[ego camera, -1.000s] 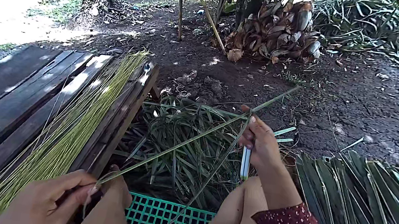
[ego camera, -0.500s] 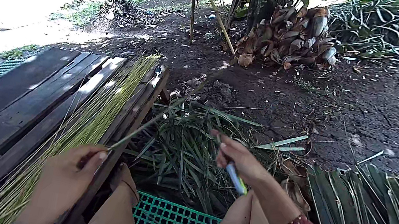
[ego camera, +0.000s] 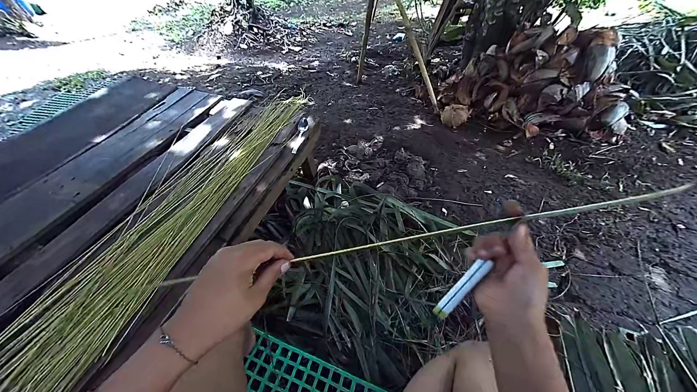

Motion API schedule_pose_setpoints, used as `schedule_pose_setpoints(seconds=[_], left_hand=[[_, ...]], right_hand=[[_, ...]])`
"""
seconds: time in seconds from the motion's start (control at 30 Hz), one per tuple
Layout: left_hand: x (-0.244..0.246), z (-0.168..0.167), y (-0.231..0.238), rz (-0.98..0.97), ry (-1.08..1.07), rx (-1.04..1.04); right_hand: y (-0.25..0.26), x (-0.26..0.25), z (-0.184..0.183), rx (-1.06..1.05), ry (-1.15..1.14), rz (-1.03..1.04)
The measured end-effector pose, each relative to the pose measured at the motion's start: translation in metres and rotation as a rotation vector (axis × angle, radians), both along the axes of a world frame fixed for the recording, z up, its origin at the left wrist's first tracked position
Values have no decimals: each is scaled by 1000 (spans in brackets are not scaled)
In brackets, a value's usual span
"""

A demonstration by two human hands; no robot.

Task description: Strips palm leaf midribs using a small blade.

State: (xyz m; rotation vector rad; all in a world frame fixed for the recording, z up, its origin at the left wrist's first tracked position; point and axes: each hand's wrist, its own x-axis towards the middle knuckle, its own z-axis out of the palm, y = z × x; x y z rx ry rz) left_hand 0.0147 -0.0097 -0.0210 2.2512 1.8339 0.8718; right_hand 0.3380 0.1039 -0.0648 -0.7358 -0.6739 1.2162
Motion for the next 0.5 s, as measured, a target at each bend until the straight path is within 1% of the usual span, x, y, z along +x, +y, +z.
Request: schedule_pose_setpoints(seconds=[0.13, 0.2, 0.27, 0.3, 0.37, 0.43, 0.5], left_hand=[[-13, -17, -9, -25, 115, 119], [-15, -17, -9, -46, 162, 194], [-12, -11, -9, -60, 165, 238], [-8, -7, -9, -65, 141, 237], [3, 3, -8, -79, 77, 200], [17, 11, -7, -83, 26, 160], [31, 18, -7, -70, 4, 129]], right_hand=[[25, 53, 3, -22, 120, -254], [27, 65, 5, -21, 186, -306], [24, 63, 6, -13, 217, -284], [18, 56, 5, -13, 189, -227], [-4, 31, 5, -6, 55, -32], [-34, -1, 6, 27, -65, 247], [-61, -30, 6, 104, -70, 566]])
